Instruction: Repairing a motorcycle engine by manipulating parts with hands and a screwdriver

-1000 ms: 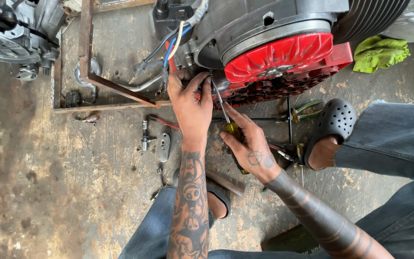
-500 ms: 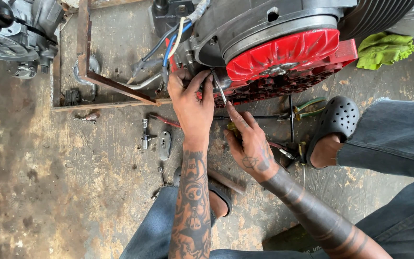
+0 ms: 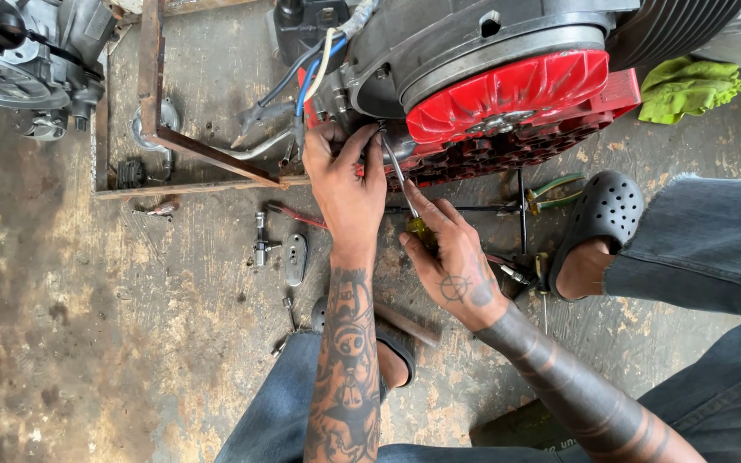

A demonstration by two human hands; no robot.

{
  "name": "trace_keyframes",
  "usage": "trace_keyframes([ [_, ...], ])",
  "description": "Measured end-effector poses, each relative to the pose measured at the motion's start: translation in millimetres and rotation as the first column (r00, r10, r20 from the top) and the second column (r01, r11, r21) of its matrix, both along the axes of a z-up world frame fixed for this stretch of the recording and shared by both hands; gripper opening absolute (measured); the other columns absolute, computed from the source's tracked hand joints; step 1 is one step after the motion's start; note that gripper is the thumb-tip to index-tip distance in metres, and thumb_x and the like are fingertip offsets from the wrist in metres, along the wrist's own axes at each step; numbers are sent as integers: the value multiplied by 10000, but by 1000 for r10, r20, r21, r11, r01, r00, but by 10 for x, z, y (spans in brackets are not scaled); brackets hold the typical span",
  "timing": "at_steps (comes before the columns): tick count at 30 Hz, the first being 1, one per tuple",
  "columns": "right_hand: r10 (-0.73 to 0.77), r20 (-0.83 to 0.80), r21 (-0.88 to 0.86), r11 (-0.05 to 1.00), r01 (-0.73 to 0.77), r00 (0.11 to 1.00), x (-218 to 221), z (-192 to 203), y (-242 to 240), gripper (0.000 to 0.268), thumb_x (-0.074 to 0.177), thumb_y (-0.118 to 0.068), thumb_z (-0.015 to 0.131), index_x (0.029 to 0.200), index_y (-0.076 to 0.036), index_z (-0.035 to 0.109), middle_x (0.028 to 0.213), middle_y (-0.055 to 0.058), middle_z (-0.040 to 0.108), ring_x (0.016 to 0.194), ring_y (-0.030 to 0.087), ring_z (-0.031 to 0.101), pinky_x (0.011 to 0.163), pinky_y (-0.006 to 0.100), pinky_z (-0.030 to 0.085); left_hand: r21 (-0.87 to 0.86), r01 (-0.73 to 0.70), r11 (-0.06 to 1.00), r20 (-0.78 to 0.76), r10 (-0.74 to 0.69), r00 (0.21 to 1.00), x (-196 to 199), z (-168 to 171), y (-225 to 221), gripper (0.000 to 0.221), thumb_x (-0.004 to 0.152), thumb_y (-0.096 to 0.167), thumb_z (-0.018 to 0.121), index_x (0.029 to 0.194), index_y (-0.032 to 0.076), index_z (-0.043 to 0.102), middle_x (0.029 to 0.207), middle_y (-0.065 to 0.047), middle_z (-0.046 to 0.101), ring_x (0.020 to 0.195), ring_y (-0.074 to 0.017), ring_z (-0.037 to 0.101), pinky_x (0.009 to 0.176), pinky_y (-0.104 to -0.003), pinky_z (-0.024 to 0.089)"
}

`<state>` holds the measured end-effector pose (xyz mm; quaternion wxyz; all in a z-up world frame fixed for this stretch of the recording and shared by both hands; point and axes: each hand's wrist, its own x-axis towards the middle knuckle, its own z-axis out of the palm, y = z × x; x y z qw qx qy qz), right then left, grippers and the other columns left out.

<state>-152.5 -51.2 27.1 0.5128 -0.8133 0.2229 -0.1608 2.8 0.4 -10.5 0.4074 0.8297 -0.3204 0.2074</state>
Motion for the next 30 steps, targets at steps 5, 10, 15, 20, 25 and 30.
trace_keyframes([
  [5, -3, -30, 3, 1000, 4, 1000, 4, -10, 10, 657, 915, -95, 661, 1544, -133, 477, 1006, 199, 631, 854, 434, 654, 615, 463, 521, -7, -2, 1000, 3, 2, 1000, -2, -15, 5, 69, 888, 162, 789, 953, 175, 771, 985, 0, 422, 937, -231, 578, 921, -378, 496],
  [10, -9, -4, 82, 997, 9, 1000, 13, -23, 5, 637, 906, -112, 674, 1521, -120, 508, 1049, 218, 652, 939, 444, 673, 667, 487, 524, -15, -5, 1000, 6, 5, 1000, -12, -1, -5, 62, 891, 150, 782, 949, 167, 768, 981, -9, 420, 932, -233, 581, 938, -386, 495],
  [15, -20, 26, 15, 1000, 20, 999, 21, -148, 49, 605, 947, -93, 641, 1532, -99, 485, 1140, 280, 634, 1019, 516, 634, 720, 517, 531, -27, -11, 1000, -4, 11, 1000, -15, -10, -6, 74, 890, 144, 785, 950, 181, 766, 985, 3, 426, 920, -217, 586, 950, -387, 500],
  [20, -2, 157, 235, 971, -36, 988, 25, -321, 19, 579, 938, -43, 632, 1504, -53, 511, 1178, 231, 653, 951, 356, 692, 734, 444, 550, -47, -1, 999, -2, 1, 1000, -3, -4, -11, 97, 876, 147, 791, 959, 189, 763, 975, 1, 429, 902, -236, 589, 933, -400, 503],
  [25, -43, 344, 541, 826, -160, 938, 40, -591, 30, 558, 975, 3, 559, 1519, 5, 433, 1073, 213, 645, 679, 235, 702, 570, 382, 584, -75, 11, 997, 31, -8, 999, -11, 8, -19, 107, 862, 141, 802, 944, 197, 762, 966, 1, 432, 885, -242, 593, 904, -397, 504],
  [30, -42, 294, 230, 973, -28, 955, 65, -531, 83, 558, 947, -28, 652, 1489, -17, 517, 1230, 240, 654, 1136, 382, 670, 902, 500, 526, -66, -32, 997, 35, 34, 999, -8, -61, -34, 75, 885, 186, 798, 945, 206, 758, 962, 38, 421, 875, -185, 586, 910, -364, 504],
])
